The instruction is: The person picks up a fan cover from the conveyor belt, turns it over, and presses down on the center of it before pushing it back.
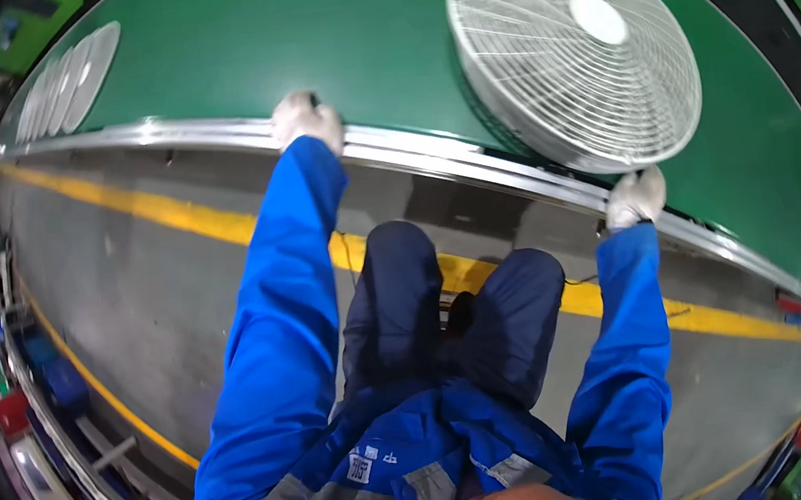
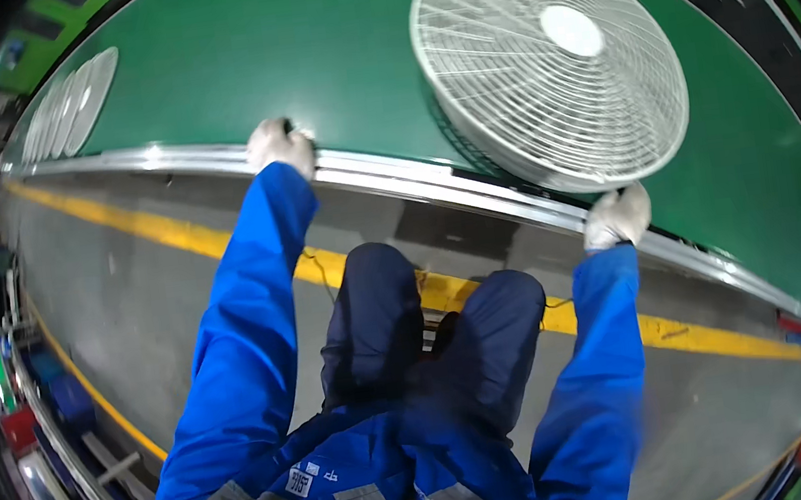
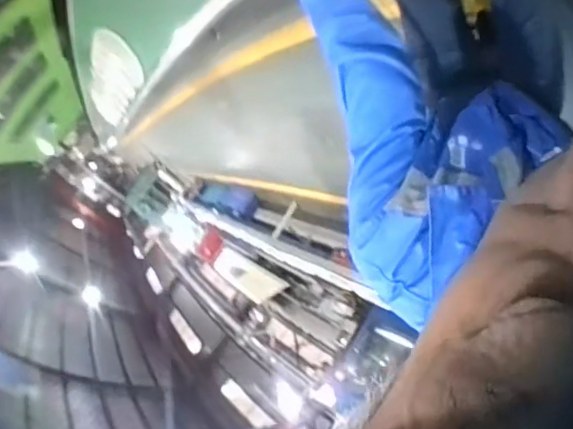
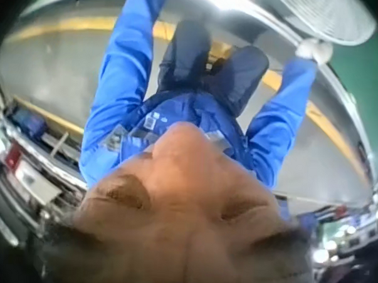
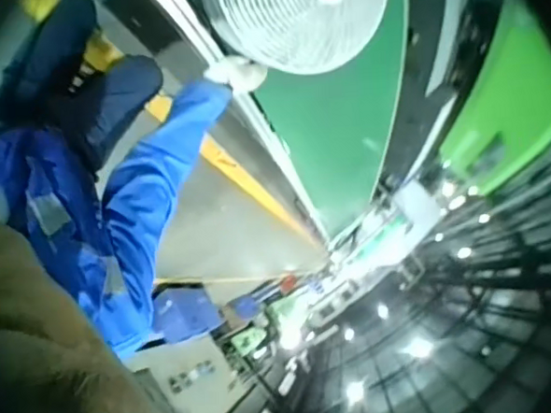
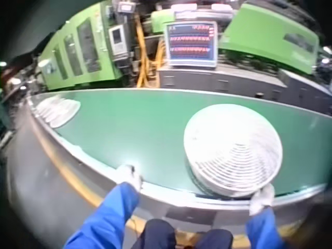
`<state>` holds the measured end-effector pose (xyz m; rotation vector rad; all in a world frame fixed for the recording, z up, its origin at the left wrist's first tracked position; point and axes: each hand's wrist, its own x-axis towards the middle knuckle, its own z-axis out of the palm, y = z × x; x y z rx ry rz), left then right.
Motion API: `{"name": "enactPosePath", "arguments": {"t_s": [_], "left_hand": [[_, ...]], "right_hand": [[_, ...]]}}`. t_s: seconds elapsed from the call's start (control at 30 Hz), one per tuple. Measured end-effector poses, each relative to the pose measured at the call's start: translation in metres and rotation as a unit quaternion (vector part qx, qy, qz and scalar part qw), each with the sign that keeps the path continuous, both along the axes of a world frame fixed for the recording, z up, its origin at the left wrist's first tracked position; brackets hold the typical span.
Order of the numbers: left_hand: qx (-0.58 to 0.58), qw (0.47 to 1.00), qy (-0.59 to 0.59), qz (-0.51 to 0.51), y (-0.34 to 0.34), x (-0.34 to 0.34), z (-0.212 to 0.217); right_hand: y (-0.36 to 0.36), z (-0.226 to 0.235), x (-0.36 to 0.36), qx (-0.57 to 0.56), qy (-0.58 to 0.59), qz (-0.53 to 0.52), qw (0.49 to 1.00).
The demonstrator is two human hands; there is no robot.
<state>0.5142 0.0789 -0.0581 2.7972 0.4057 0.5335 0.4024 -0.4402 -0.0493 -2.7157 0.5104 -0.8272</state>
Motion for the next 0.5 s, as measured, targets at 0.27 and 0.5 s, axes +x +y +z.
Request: {"name": "enactPosePath", "arguments": {"t_s": [0.27, 0.5], "left_hand": [[-0.005, 0.999, -0.037, 0.013, 0.018, -0.012, -0.017], [0.008, 0.999, -0.039, 0.013, 0.017, -0.016, -0.013]], "right_hand": [[0.005, -0.015, 0.007, -0.014, 0.052, 0.0, 0.999], [0.01, -0.011, 0.005, -0.026, 0.049, -0.01, 0.998]]}}
